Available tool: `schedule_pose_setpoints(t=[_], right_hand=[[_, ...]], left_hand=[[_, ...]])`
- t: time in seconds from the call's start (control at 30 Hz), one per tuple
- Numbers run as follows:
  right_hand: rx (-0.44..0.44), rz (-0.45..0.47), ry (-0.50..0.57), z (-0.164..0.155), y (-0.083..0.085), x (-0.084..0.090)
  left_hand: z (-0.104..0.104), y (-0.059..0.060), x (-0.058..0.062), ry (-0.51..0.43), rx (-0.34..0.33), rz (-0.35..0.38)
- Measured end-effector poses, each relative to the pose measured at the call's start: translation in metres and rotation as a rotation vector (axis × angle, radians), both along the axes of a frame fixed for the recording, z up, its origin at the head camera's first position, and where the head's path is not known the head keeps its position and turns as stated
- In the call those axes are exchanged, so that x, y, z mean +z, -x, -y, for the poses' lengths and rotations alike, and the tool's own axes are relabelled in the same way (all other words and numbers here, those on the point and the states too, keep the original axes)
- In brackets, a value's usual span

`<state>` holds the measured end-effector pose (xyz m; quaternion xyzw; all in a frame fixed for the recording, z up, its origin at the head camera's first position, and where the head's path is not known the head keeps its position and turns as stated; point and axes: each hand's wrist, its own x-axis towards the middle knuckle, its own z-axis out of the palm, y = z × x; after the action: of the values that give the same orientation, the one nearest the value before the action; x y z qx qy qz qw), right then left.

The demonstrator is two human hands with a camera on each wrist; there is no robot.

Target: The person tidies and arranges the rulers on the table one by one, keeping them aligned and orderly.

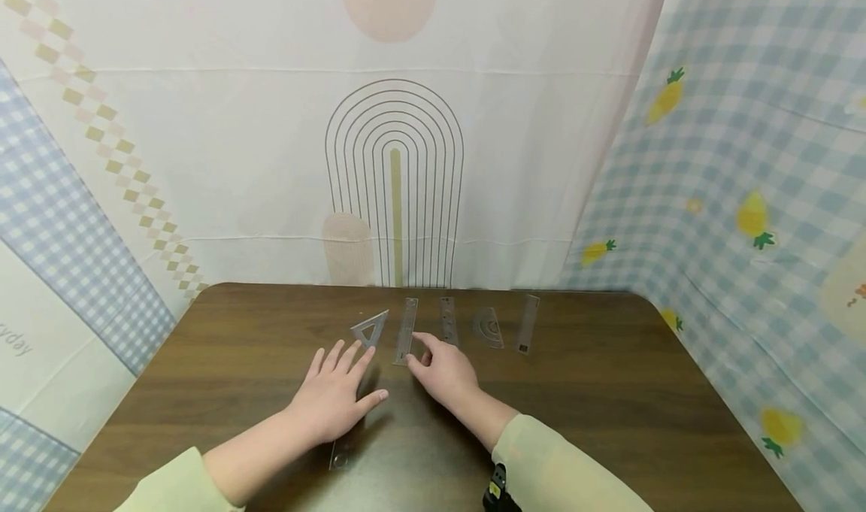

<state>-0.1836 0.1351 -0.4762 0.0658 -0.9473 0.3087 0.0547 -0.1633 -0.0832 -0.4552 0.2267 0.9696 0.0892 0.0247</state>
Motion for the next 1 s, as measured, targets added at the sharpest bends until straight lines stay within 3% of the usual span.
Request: schedule_pose_setpoints(t=[0.23,0.53,1.0], right_hand=[[0.001,-0.024,-0.093,-0.005,0.010,0.000],[-0.028,-0.046,-0.210,-0.010,0.027,-0.003],[0.038,-0.096,-0.408,-0.028,0.058,-0.008]], left_hand=[[-0.002,0.006,0.001,-0.002,0.013,0.002],[-0.010,0.023,0.000,0.044,0.048,-0.015],[-0.028,0.044,-0.005,0.084,0.082,-0.004]])
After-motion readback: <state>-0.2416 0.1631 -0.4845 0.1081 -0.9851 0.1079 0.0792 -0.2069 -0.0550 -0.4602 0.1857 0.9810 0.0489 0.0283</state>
